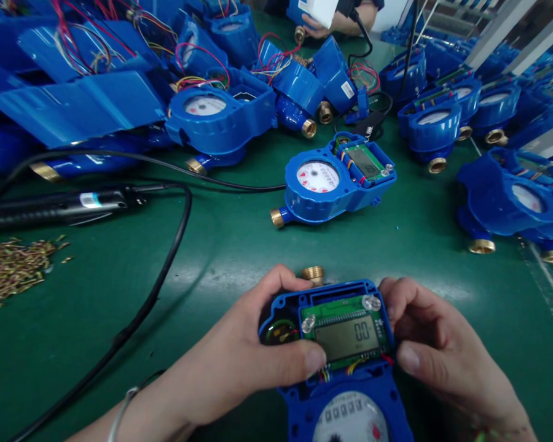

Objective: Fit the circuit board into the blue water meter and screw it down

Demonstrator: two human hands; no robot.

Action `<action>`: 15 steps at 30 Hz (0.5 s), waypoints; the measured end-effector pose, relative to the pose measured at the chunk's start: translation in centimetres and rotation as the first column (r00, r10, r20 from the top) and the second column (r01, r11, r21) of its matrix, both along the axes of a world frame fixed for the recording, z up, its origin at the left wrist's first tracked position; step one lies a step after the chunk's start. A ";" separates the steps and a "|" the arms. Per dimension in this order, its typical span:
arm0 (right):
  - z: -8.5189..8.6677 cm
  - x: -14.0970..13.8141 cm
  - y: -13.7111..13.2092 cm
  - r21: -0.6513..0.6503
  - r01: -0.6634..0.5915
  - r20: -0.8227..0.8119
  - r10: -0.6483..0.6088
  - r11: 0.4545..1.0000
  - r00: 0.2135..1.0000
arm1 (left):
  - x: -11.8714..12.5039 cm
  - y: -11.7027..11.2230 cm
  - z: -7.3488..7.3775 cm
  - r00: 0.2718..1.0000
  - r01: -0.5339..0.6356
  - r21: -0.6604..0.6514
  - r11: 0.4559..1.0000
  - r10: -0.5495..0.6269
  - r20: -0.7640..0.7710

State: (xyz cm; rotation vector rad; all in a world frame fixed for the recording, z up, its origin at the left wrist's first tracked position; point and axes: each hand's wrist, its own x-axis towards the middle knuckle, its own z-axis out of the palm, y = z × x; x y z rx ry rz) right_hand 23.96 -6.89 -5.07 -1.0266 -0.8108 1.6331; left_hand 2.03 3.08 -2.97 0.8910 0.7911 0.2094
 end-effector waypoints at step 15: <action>-0.7 -1.0 1.1 -0.065 0.086 -0.168 -0.096 0.994 0.981 | -0.1 0.0 -0.3 0.999 -0.025 0.046 0.999 0.023 0.034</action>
